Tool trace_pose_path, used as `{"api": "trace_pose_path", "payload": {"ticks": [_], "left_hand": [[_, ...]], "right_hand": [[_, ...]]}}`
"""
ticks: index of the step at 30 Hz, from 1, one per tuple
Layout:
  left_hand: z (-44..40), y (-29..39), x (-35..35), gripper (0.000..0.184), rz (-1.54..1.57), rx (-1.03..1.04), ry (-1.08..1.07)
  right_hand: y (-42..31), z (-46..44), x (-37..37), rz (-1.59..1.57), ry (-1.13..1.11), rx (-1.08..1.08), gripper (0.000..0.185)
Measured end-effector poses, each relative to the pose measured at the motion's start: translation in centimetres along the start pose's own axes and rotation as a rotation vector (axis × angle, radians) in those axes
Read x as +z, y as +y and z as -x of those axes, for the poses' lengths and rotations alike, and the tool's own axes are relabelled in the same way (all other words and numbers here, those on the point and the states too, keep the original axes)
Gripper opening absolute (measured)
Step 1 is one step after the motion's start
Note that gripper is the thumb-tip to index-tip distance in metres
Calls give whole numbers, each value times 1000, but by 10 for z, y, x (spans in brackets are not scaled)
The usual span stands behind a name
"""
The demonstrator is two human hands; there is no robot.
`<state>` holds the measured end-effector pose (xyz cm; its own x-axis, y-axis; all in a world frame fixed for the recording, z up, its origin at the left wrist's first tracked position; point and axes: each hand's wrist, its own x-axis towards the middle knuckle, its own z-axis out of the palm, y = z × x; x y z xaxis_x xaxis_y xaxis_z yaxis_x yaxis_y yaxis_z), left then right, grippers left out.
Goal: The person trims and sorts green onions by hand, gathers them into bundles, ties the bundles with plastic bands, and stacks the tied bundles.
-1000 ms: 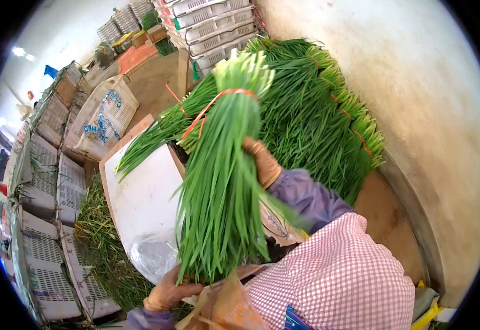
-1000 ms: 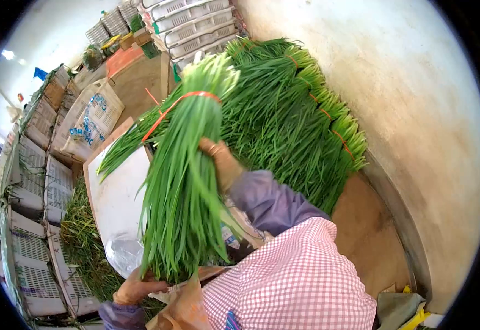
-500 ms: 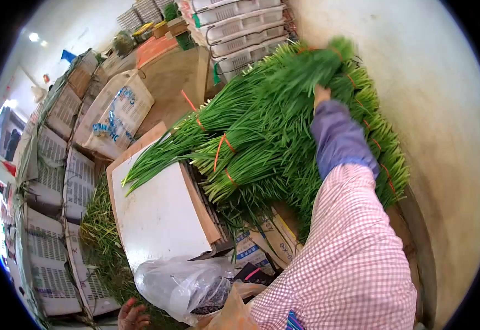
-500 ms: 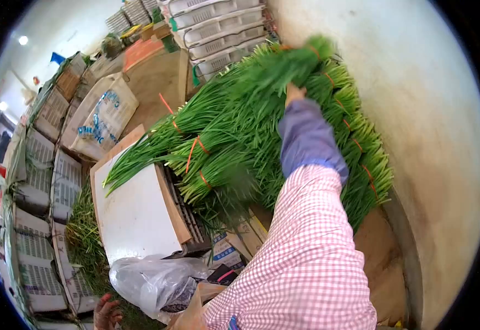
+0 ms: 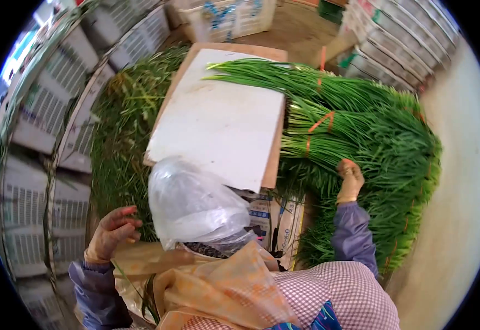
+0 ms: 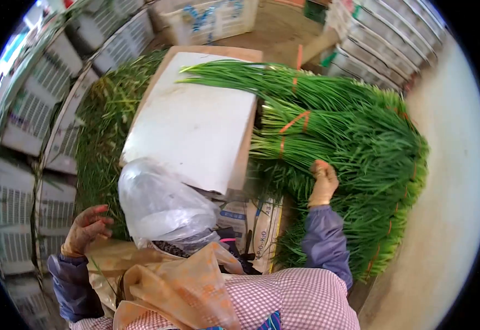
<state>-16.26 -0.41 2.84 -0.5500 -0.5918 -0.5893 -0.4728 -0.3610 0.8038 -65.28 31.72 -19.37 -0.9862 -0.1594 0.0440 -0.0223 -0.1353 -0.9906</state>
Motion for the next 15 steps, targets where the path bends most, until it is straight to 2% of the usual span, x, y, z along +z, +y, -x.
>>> {"api": "trace_pose_path", "payload": {"ticks": [3, 6, 10, 13, 15], "left_hand": [[14, 1, -1, 50, -64, -8, -31], [24, -22, -10, 52, -5, -2, -30], [46, -46, -14, 51, 61, -35, 3], [58, -77, -22, 54, 188, -128, 8], [61, -87, -25, 54, 195, -136, 34]], "right_hand": [[-81, 46, 106, 88, -341, 15, 18], [-125, 59, 193, 178, -737, 3, 17], [-125, 65, 315, 267, -1195, -16, 18], [-102, 71, 414, 402, -1385, -64, 17], [-71, 74, 478, 572, -1400, -267, 20]]}}
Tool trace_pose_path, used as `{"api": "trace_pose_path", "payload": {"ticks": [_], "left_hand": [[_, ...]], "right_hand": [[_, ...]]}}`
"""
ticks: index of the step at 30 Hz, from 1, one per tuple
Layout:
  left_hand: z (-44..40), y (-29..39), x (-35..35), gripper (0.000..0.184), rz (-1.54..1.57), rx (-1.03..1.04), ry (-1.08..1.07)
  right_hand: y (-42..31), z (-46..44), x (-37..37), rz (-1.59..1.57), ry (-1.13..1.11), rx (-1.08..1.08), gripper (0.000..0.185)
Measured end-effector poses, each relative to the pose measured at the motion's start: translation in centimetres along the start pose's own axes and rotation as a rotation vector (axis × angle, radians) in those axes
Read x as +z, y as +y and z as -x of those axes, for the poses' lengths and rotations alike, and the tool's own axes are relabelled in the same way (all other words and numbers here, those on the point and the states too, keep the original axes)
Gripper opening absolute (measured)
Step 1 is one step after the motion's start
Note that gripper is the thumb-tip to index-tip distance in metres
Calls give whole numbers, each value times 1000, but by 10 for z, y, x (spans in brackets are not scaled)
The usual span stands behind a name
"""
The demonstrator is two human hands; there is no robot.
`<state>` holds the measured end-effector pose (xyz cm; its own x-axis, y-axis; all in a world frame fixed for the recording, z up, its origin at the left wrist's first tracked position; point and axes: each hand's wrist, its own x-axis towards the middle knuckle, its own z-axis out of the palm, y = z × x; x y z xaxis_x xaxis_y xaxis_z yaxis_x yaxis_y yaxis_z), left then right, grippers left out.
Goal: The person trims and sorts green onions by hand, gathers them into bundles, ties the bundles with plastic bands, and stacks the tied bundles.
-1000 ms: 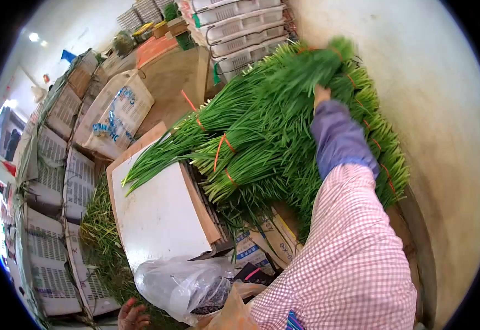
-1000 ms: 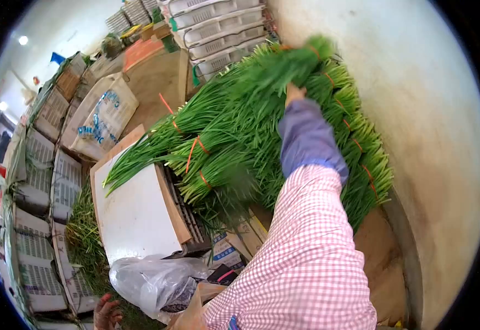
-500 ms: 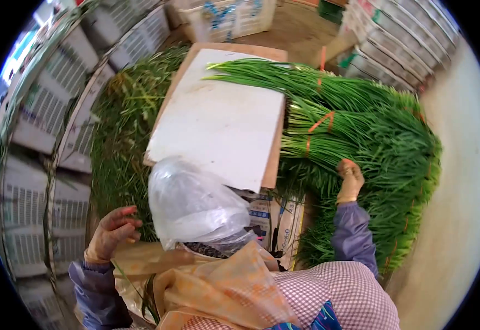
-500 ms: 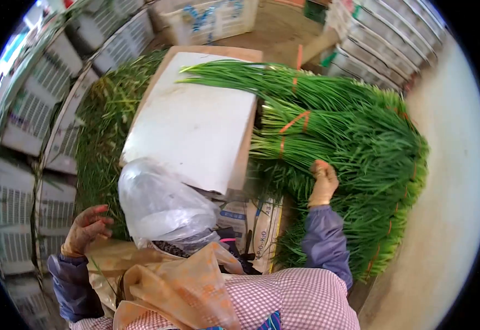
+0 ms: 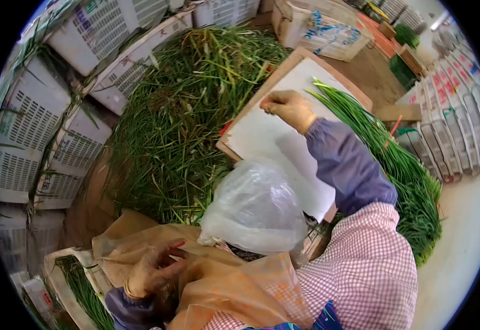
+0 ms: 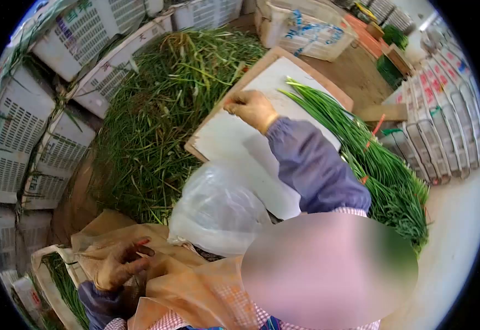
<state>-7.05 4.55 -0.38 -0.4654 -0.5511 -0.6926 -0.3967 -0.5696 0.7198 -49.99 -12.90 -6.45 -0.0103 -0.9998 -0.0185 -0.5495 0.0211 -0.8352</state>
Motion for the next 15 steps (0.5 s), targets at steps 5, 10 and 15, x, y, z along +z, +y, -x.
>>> {"api": "trace_pose_path", "payload": {"ticks": [5, 10, 15], "left_hand": [[-9, -8, -7, 57, 130, -6, 20], [-26, -12, -19, 55, 194, 40, 71], [-38, -19, -30, 52, 95, 62, 109]], "right_hand": [[-19, -107, 52, 819, -377, -18, 33], [7, -156, 104, 1238, -952, 173, 42], [24, -156, 98, 913, -862, 267, 30]]}}
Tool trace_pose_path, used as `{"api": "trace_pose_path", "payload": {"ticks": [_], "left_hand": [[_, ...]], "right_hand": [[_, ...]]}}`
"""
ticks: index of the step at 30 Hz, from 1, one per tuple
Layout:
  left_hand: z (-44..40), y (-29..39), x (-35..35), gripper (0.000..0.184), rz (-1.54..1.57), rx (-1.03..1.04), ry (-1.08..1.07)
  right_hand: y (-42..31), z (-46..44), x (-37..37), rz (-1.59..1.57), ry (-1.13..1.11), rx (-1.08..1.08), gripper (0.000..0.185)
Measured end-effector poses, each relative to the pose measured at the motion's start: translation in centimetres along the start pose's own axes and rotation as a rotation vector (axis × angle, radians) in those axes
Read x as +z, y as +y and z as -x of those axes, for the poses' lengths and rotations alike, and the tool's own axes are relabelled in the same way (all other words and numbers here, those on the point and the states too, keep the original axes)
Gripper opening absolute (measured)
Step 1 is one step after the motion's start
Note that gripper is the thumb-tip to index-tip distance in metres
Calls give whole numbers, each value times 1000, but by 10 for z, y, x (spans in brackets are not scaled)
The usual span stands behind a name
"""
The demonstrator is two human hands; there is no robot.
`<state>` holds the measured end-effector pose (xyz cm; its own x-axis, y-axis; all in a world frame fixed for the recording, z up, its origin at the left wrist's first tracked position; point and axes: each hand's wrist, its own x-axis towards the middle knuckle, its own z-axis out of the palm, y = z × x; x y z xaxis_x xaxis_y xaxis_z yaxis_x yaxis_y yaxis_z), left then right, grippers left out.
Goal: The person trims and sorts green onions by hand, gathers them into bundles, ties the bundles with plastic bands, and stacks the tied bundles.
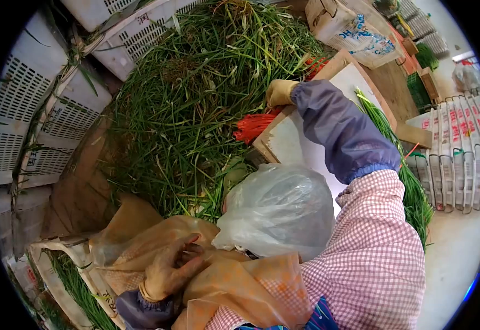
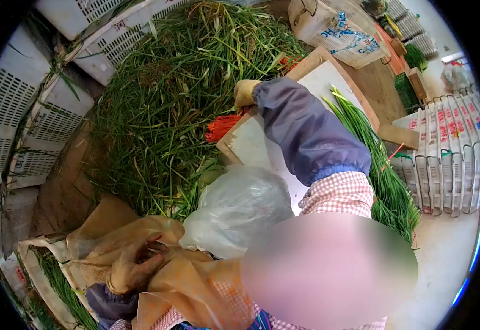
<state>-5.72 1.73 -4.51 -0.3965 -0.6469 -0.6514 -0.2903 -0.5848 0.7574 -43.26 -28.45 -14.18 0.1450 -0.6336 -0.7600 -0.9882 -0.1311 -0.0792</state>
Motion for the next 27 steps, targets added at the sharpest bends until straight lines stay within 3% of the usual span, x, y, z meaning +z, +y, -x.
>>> {"api": "trace_pose_path", "payload": {"ticks": [2, 4, 6, 10, 11, 14, 15, 16, 19, 20, 23, 27], "left_hand": [[-5, -6, -1, 51, -38, 64, -5], [-8, -10, 1, 51, -110, 103, -8], [-9, -13, 3, 51, -187, 142, -1], [-7, -23, 4, 49, -134, 154, 18], [-6, -24, 4, 48, -145, 178, 10], [-6, -17, 6, 48, -240, 164, 20], [-6, -16, 7, 48, -247, 165, 24], [-7, -16, 8, 48, -276, 141, 30], [-10, -13, 10, 49, -297, 106, 42], [-11, -13, 11, 50, -289, 94, 39], [-15, -21, 11, 49, -264, 65, 11], [-20, -20, 12, 50, -273, 75, -6]], "right_hand": [[6, 5, 3, -311, 146, 60, 27], [8, 9, 8, -278, 171, 65, 26], [3, -2, 8, 43, 43, -21, 29], [-5, -9, 9, -71, 86, -5, 40], [-14, -5, 12, 78, 224, 125, 34], [-20, 9, 13, 231, 87, 154, 36], [-11, -5, 14, 352, 62, -12, 34], [-11, -3, 13, 349, 68, -13, 34], [-8, 5, 14, -214, 295, -54, 25], [-3, 3, 15, -213, 295, -57, 25], [5, 5, 13, -843, 397, -136, 13], [8, 29, 18, -1144, 493, -238, 11]]}}
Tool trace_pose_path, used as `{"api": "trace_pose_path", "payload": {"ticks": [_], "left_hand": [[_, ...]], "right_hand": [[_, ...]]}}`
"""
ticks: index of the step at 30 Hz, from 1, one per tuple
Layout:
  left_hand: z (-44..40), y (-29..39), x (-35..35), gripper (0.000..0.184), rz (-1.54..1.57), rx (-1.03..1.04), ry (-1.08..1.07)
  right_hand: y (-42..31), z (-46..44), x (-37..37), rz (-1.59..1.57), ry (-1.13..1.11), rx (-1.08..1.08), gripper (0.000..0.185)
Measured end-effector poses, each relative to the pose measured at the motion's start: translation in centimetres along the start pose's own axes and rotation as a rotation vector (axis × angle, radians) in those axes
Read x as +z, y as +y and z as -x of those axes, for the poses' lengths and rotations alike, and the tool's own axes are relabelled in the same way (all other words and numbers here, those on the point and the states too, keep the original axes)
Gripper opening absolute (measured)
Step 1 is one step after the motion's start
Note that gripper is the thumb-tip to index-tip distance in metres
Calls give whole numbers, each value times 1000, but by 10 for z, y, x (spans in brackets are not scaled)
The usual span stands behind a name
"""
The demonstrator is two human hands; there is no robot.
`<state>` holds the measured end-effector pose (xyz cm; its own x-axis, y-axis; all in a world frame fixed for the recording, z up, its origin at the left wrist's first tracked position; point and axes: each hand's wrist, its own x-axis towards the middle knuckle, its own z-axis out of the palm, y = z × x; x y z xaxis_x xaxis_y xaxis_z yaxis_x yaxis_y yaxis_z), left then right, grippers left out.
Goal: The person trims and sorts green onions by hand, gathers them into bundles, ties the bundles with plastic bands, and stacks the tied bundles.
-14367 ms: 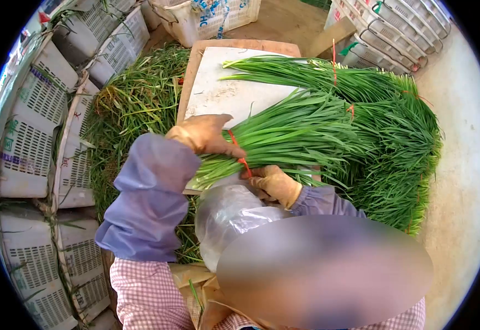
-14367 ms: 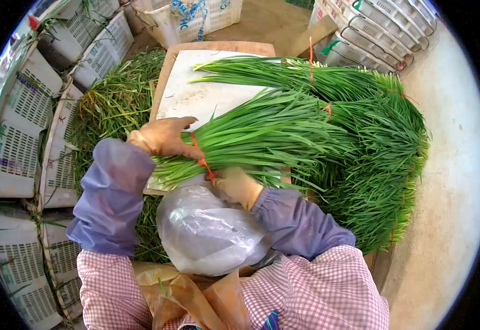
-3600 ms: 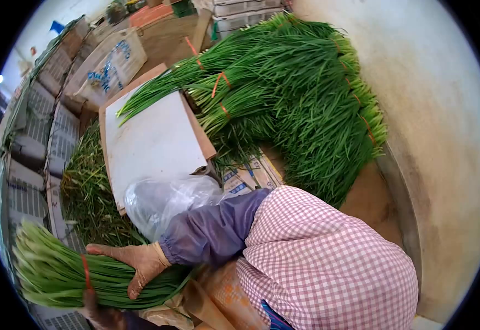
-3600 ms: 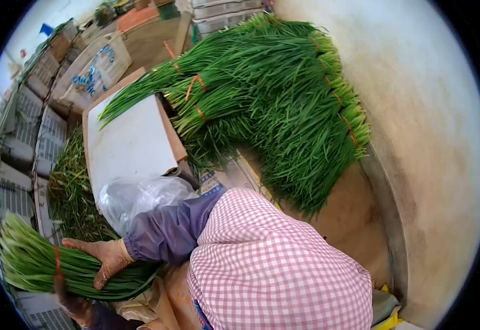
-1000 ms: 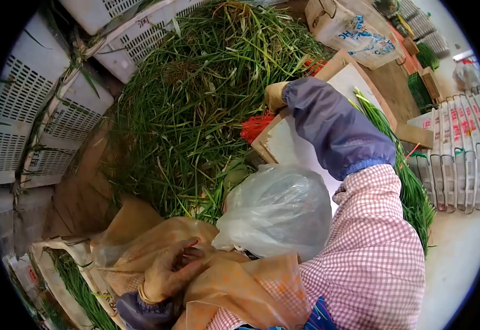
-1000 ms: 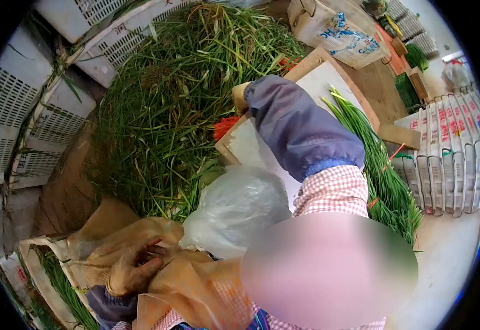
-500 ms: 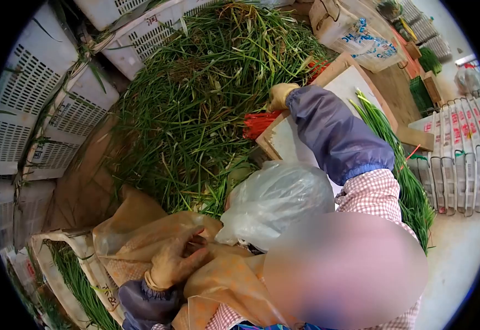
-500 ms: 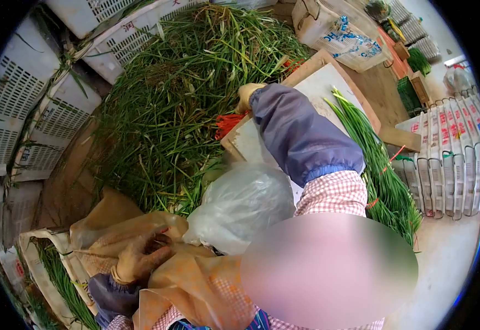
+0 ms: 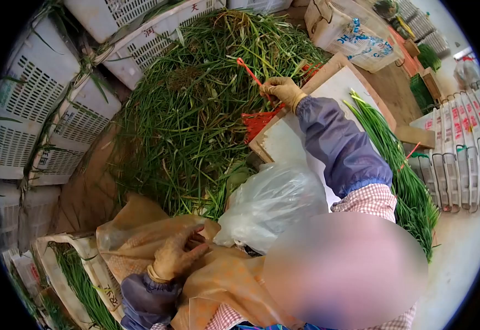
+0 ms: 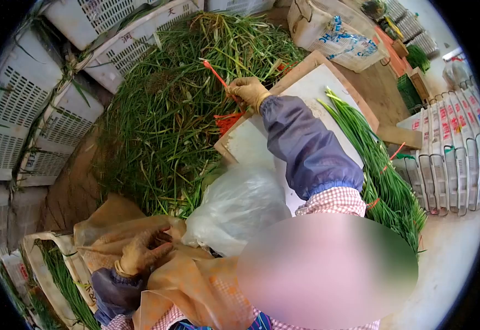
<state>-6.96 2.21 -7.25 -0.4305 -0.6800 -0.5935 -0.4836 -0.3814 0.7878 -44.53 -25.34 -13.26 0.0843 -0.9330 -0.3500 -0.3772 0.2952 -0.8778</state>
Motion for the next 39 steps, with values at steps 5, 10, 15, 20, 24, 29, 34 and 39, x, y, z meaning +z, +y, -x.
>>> {"api": "trace_pose_path", "payload": {"ticks": [5, 10, 15, 20, 24, 29, 34, 39], "left_hand": [[-5, 6, 4, 48, 48, -47, 8], [-16, 4, 6, 44, 125, 75, 199], [-29, 37, 14, 42, 183, 125, 256], [-35, 53, 28, 43, 128, 15, 113], [-42, 39, 27, 44, 74, 19, 63], [-54, 59, 38, 46, -89, 21, 66], [-51, 69, 44, 47, -246, 68, 46], [-34, 51, 36, 48, -147, 29, 101]], "right_hand": [[5, 26, 4, -146, 173, -223, 17], [-86, 133, -4, -566, 460, -557, 13], [-67, 150, -62, -555, 633, -434, 12], [54, 127, -92, 347, 674, 114, 34], [49, 163, -133, 995, 780, -125, 74], [102, 178, -219, 1210, 684, 140, 86], [132, 172, -230, 1066, 693, 141, 55], [111, 179, -179, 814, 794, -344, 47]]}}
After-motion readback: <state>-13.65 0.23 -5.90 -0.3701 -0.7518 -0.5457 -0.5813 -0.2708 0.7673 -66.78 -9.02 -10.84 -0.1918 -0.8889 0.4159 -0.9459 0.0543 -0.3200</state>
